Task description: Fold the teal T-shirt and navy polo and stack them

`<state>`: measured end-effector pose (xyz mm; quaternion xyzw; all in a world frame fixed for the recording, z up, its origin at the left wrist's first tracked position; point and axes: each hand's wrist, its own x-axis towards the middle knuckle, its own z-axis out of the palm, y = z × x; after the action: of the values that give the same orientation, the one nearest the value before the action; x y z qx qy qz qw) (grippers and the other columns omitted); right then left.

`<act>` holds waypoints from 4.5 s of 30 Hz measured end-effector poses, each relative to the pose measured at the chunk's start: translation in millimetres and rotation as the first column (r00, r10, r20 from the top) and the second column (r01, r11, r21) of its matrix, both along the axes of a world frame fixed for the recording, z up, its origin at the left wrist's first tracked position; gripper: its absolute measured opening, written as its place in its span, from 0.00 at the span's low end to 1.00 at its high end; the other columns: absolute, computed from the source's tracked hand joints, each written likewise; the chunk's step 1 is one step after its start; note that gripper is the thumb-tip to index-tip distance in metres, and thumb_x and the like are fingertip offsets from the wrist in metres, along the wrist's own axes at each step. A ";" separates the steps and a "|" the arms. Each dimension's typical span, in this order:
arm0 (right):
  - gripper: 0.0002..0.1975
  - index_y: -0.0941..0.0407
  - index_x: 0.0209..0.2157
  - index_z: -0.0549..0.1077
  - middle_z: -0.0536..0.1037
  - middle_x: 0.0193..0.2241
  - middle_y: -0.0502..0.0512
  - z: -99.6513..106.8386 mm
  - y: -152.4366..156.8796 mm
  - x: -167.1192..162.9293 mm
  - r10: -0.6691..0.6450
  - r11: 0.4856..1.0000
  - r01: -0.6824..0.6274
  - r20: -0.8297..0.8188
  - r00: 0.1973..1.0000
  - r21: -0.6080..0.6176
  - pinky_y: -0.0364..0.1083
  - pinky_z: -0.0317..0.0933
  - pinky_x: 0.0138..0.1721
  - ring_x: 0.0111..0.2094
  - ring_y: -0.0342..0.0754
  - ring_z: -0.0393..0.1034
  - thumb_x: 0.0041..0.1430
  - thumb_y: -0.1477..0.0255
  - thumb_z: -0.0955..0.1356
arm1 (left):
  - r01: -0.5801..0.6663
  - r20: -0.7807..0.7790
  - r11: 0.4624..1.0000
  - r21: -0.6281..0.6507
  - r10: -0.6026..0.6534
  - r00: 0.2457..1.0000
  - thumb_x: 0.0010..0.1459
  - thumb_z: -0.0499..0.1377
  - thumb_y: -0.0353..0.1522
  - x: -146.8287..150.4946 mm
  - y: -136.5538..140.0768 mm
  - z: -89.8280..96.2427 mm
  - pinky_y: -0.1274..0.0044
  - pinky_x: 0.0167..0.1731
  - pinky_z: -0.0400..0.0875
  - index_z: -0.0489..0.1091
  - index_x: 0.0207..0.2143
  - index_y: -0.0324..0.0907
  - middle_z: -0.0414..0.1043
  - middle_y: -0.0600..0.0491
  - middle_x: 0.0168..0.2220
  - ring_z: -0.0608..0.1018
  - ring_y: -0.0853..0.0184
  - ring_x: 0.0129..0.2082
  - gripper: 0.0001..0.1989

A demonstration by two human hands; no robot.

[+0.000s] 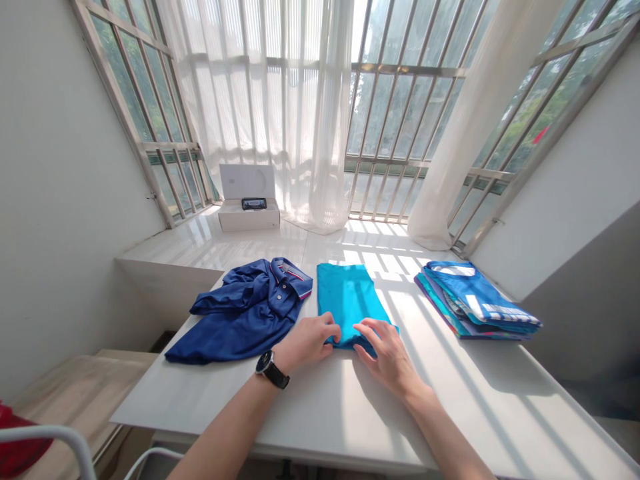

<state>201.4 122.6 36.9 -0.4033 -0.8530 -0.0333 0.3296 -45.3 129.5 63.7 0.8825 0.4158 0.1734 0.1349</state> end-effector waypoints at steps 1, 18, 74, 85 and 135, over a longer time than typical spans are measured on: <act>0.12 0.51 0.49 0.78 0.80 0.46 0.60 -1.3 2.6 6.2 0.026 1.000 -0.026 0.023 0.999 -0.001 0.55 0.66 0.47 0.46 0.57 0.74 0.66 0.73 0.68 | 0.010 0.005 1.000 -0.011 -0.010 1.000 0.56 0.62 0.25 -1.3 0.2 0.9 0.78 0.32 0.64 0.77 0.39 0.48 0.72 0.53 0.42 0.74 0.68 0.31 0.11; 0.10 0.52 0.37 0.76 0.79 0.34 0.54 -3.3 -3.0 21.1 0.112 0.980 -0.121 -0.063 0.992 -0.158 0.47 0.69 0.38 0.35 0.50 0.76 0.66 0.76 0.63 | -0.088 -0.027 0.965 0.249 0.098 0.995 0.70 0.53 0.38 40.2 2.4 -24.5 0.55 0.64 0.60 0.66 0.63 0.47 0.63 0.44 0.67 0.63 0.50 0.67 0.20; 0.08 0.51 0.38 0.79 0.79 0.49 0.60 -6.2 -16.9 31.4 0.093 0.995 -0.093 -0.005 0.996 -0.029 0.58 0.71 0.49 0.48 0.57 0.75 0.64 0.75 0.67 | -0.146 0.092 0.988 0.058 0.140 0.986 0.73 0.51 0.36 49.5 -4.2 -9.0 0.73 0.42 0.71 0.73 0.48 0.43 0.79 0.51 0.42 0.79 0.61 0.42 0.12; 0.13 0.52 0.37 0.78 0.82 0.41 0.59 -12.8 -11.6 32.8 0.040 0.997 -0.046 -0.094 0.995 -0.057 0.55 0.73 0.45 0.42 0.55 0.78 0.71 0.68 0.63 | 0.061 -0.009 0.986 0.153 -0.061 0.998 0.69 0.57 0.37 43.7 -11.0 -6.9 0.69 0.48 0.72 0.73 0.50 0.44 0.74 0.46 0.55 0.77 0.58 0.50 0.11; 0.14 0.55 0.52 0.76 0.77 0.55 0.63 -4.7 -18.7 27.9 -0.053 0.999 0.053 0.044 0.998 -0.012 0.58 0.67 0.57 0.57 0.58 0.69 0.70 0.72 0.63 | -0.030 -0.030 0.965 0.260 0.039 0.999 0.70 0.55 0.40 28.6 -3.4 -19.6 0.53 0.65 0.58 0.68 0.62 0.47 0.63 0.44 0.67 0.63 0.49 0.68 0.21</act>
<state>229.3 103.9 32.2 -0.4270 -0.8492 -0.0452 0.3075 -16.7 126.1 44.0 0.8880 0.4073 0.2133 0.0080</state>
